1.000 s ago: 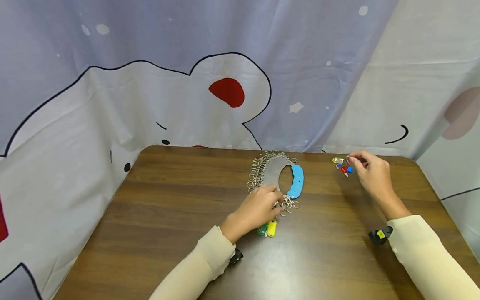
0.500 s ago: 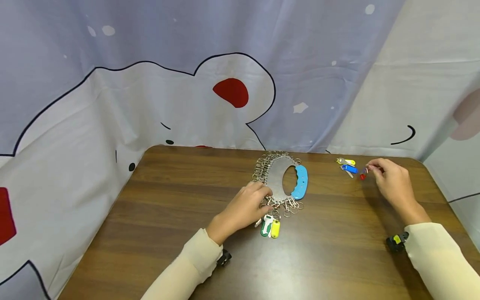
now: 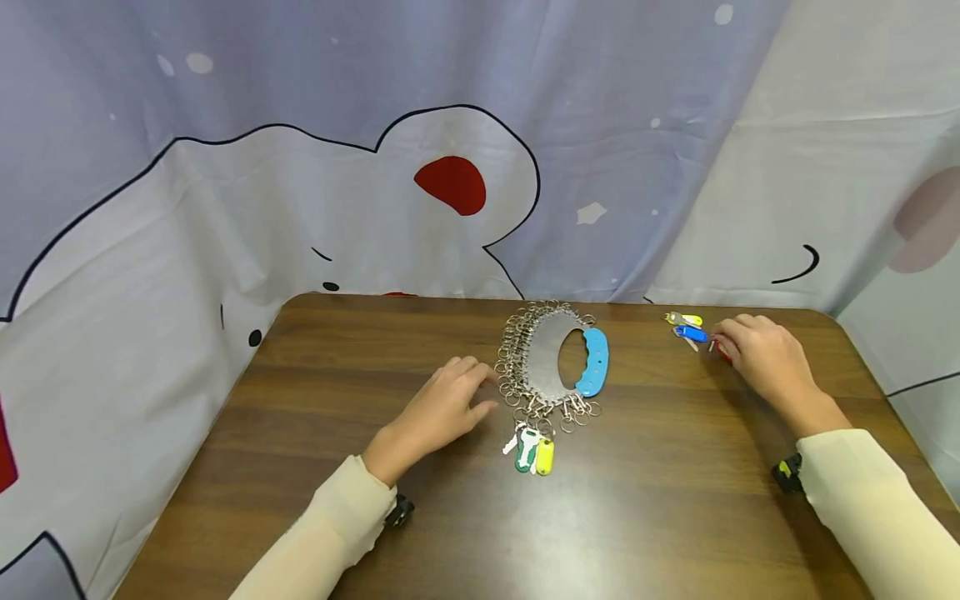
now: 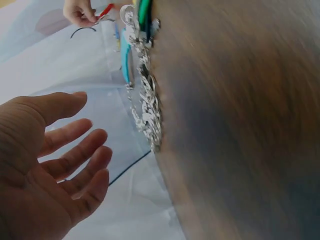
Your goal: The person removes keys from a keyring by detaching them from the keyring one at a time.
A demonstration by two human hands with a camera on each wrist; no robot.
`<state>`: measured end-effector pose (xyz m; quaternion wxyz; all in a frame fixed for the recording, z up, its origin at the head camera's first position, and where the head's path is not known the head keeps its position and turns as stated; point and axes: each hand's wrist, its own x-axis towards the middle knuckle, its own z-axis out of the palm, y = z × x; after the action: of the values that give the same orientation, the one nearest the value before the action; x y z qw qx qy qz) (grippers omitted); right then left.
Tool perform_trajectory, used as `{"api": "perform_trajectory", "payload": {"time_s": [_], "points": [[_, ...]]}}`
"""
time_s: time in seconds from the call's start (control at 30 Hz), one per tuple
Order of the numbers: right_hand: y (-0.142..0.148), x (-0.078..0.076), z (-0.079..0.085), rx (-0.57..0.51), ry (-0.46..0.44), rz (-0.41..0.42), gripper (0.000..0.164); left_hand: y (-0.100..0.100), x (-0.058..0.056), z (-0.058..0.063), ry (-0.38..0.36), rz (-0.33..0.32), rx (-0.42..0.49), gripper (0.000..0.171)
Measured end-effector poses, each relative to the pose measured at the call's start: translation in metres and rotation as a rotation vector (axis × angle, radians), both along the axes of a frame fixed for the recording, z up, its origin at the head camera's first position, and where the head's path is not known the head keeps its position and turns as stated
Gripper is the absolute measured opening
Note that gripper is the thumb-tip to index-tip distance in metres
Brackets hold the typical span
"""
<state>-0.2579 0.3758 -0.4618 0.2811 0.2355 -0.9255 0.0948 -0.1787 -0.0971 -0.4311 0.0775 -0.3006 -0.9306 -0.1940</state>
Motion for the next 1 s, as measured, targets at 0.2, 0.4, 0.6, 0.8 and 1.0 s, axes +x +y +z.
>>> {"api": "perform_trajectory", "payload": {"time_s": [0.2, 0.4, 0.6, 0.8, 1.0], "points": [[-0.011, -0.01, -0.002, 0.126, -0.047, 0.035, 0.011, -0.008, -0.001, 0.0, 0.013, -0.017, -0.02, 0.031], [-0.017, -0.016, -0.002, 0.161, -0.165, 0.028, 0.009, -0.015, 0.001, -0.003, 0.003, -0.053, -0.041, 0.03], [-0.023, -0.018, -0.005, 0.163, -0.212, 0.044, 0.009, -0.016, 0.003, -0.009, 0.005, -0.087, -0.014, 0.028], [-0.029, -0.019, -0.005, 0.133, -0.208, 0.03, 0.01, -0.014, 0.003, -0.016, -0.012, -0.108, 0.018, 0.03], [-0.037, -0.018, -0.003, 0.091, -0.204, 0.002, 0.013, -0.012, 0.001, -0.021, -0.027, -0.099, 0.04, 0.029]]}}
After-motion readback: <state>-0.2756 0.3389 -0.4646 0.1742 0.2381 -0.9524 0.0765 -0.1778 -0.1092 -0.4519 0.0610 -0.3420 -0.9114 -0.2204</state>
